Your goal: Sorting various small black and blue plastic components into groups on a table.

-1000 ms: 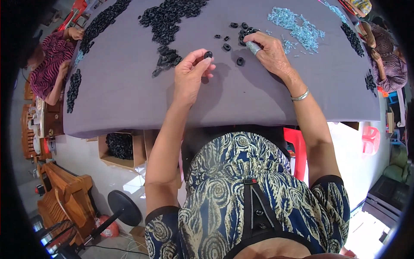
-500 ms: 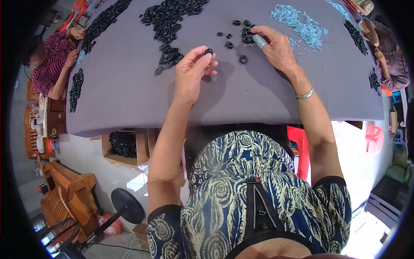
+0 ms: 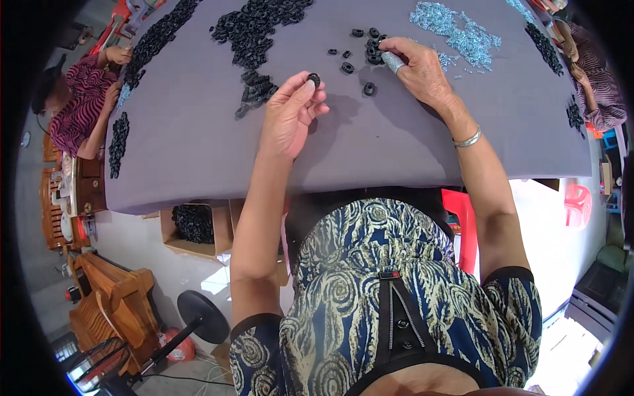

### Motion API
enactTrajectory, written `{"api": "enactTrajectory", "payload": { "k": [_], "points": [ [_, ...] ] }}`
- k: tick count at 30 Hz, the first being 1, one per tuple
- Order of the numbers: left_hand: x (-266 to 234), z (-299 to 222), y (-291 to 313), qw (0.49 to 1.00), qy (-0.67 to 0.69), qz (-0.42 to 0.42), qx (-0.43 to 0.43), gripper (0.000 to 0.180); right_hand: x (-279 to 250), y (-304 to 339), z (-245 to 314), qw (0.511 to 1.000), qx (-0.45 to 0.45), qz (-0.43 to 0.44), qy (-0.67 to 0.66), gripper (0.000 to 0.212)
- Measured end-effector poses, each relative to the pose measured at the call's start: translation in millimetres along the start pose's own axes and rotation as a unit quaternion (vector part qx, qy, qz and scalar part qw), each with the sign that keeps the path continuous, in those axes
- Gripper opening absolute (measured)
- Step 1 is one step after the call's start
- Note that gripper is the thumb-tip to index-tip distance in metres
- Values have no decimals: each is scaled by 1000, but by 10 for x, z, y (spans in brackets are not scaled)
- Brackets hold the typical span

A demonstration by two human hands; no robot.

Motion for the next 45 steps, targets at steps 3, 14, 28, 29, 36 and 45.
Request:
{"api": "enactTrajectory", "payload": {
  "k": [3,14,28,29,36,45],
  "points": [
    [1,-4,10,1000,-8,-4,5,17,2,0,6,1000,5,-3,-3,33],
    [-16,2,3,1000,-4,-10,12,18,5,18,40,1000,25,-2,-12,31],
    [-10,-2,8,996,-58,-44,44,18,-10,3,11,1000,2,-22,-3,28],
    [5,3,13,996,-65,-47,43,18,-9,5,18,1000,7,-18,-1,28],
    [12,39,-7,995,-82,-36,45,18,-32,-64,146,999,-33,-37,0,28],
    [-14,70,2,995,-75,-37,48,19,181,-448,314,986,-132,104,16,38]
  ]
}}
Point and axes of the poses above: each hand's wrist, its own y-axis away from the middle knuckle, its own x-axis out of the palm, z = x × y, the point moved 3 cm from there along -y, towards the middle knuckle
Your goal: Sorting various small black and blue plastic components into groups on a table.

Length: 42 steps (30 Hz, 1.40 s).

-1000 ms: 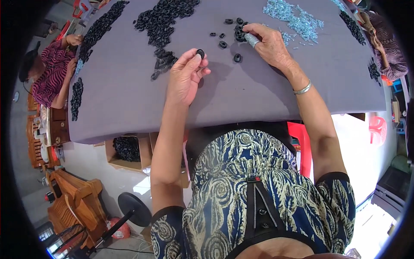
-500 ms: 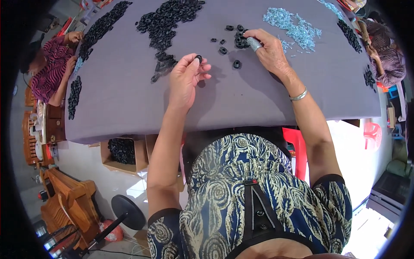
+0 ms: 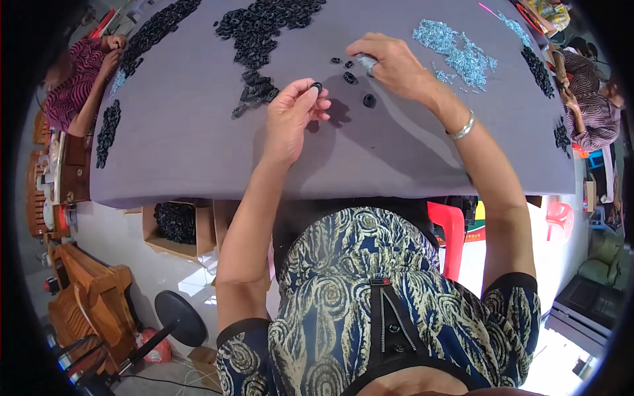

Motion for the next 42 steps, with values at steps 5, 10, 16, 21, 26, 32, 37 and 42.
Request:
{"api": "enactTrajectory", "payload": {
  "k": [5,10,16,21,26,32,37,42],
  "points": [
    [-14,23,-28,1000,-3,-17,-14,19,296,-137,-224,983,-72,116,126,38],
    [78,-40,-12,999,-20,-33,-17,18,312,-134,-140,974,-99,109,174,39],
    [76,-12,34,999,-41,-10,-17,19,187,-77,-90,999,30,5,36,23],
    [107,-37,72,999,-47,-20,-12,19,142,5,50,966,153,-26,-206,15],
    [95,-47,39,997,-62,-37,-1,21,274,70,227,871,233,2,-432,13],
    [94,6,28,997,-72,-40,11,24,472,188,198,849,236,-30,-473,15],
    [93,18,46,995,-89,-27,18,24,482,213,237,878,209,-34,-429,12],
    [114,11,64,993,-113,-15,15,23,460,227,243,913,187,-21,-362,8]
  ]
}}
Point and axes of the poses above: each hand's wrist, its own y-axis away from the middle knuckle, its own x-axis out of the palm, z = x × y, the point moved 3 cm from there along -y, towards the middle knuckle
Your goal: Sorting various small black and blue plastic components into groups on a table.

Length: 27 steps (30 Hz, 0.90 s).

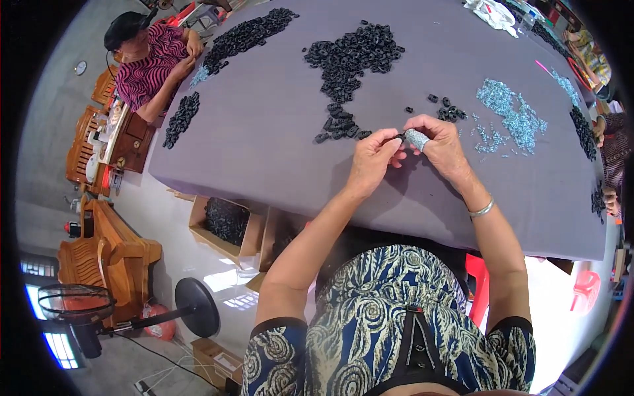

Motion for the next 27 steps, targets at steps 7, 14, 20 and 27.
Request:
{"api": "enactTrajectory", "payload": {
  "k": [7,14,20,27],
  "points": [
    [6,1,-2,1000,-12,4,3,22,-27,-10,21,999,-11,19,33,5],
    [19,-21,7,999,-40,24,-1,20,-75,-13,2,998,-6,61,4,6],
    [23,-38,13,999,-48,22,1,19,-70,-17,-5,997,31,75,-15,6],
    [23,-45,5,998,-56,17,7,21,-71,-27,-3,998,17,64,14,8]
  ]
}}
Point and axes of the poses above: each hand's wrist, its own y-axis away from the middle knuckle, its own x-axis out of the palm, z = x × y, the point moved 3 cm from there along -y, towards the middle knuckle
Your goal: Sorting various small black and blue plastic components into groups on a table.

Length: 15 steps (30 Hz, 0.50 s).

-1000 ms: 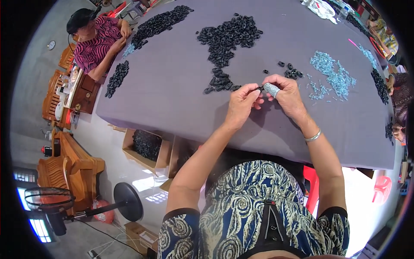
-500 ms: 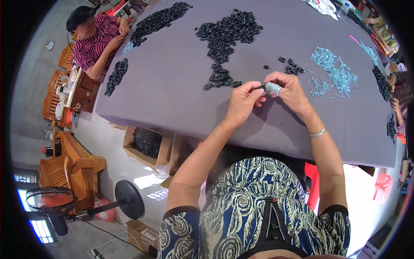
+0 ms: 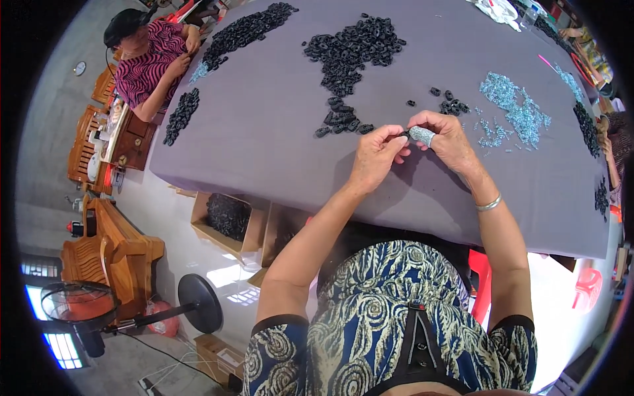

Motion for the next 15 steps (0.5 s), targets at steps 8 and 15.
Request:
{"api": "enactTrajectory", "payload": {
  "k": [8,15],
  "points": [
    [18,13,21,1000,4,0,-2,21,20,36,38,1000,-3,13,7,4],
    [13,36,3,999,33,-21,-3,22,-15,68,183,999,44,-27,5,8]
  ]
}}
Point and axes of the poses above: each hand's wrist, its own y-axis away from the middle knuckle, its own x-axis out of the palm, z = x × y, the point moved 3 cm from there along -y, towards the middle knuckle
